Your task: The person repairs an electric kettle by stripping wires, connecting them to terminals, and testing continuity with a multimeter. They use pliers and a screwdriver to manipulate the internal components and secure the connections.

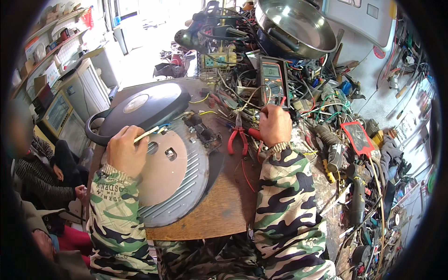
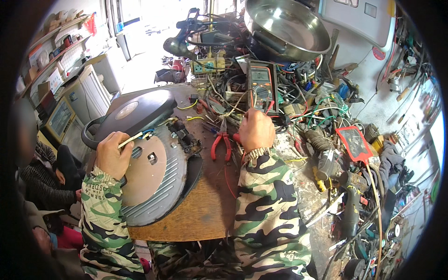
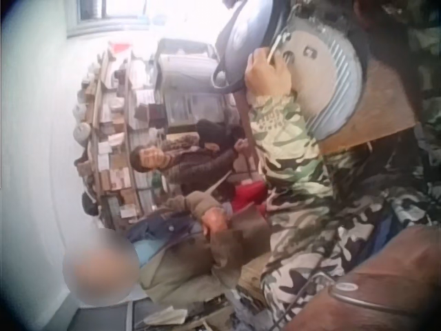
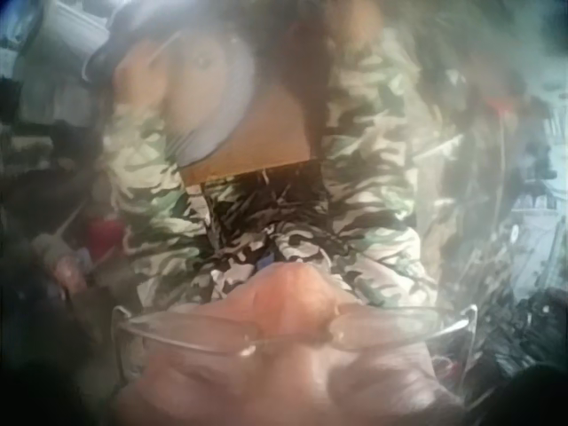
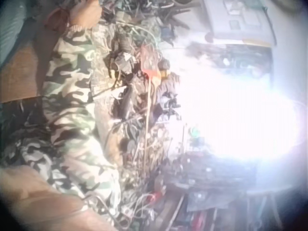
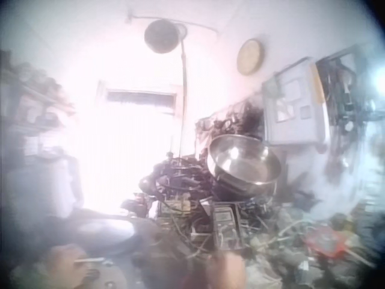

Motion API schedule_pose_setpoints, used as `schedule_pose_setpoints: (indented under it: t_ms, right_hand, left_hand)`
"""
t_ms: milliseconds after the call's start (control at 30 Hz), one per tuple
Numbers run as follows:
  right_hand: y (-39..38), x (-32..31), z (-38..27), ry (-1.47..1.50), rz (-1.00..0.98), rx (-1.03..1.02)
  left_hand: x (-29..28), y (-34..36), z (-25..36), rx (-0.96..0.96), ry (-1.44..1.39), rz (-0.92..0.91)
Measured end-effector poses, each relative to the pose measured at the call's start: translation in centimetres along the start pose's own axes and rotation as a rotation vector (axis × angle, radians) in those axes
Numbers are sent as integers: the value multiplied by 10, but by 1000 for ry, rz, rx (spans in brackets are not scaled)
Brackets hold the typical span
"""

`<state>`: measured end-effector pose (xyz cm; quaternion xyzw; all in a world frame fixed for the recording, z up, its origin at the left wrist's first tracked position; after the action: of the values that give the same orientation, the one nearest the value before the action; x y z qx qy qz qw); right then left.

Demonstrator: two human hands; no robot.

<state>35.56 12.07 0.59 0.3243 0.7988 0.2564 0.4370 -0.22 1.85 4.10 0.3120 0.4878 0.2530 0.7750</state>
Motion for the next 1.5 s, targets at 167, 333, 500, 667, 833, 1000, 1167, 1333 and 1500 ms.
schedule_pose_setpoints:
  t_ms: [167,333,500,667,833,1000,1167,1333,1500]
  right_hand:
    - [25,-34,35,246,433,285]
    - [30,-30,66,525,492,411]
    - [27,-74,35,677,388,251]
    - [27,-177,-73,923,194,13]
    - [-17,-243,-112,829,393,-94]
    - [-56,-202,-80,401,30,52]
    - [-119,-169,-18,-59,-283,-53]
    - [-133,-125,-7,-225,-360,7]
    - [-134,-93,-4,-312,-444,94]
  left_hand:
    - [-1,-1,1,40,3,25]
    - [1,-1,0,46,-7,17]
    - [8,-1,3,43,-33,-21]
    - [-3,-3,-5,100,26,9]
    - [6,-2,-17,136,11,-45]
    - [-10,-6,-27,-23,112,-58]
    - [6,-3,-8,32,40,-39]
    - [8,-4,-10,21,75,-76]
    - [10,-3,-10,22,63,-104]
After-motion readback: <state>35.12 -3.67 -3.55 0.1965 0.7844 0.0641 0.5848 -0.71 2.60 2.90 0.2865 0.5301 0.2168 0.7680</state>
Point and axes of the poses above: each hand's wrist, its own y-axis towards the middle knuckle, its own x-axis out of the palm, z = x × y, the point moved 4 cm from there along y, towards the middle knuckle, and after that the axes turned 12 degrees about z, right-handed, at the moved point
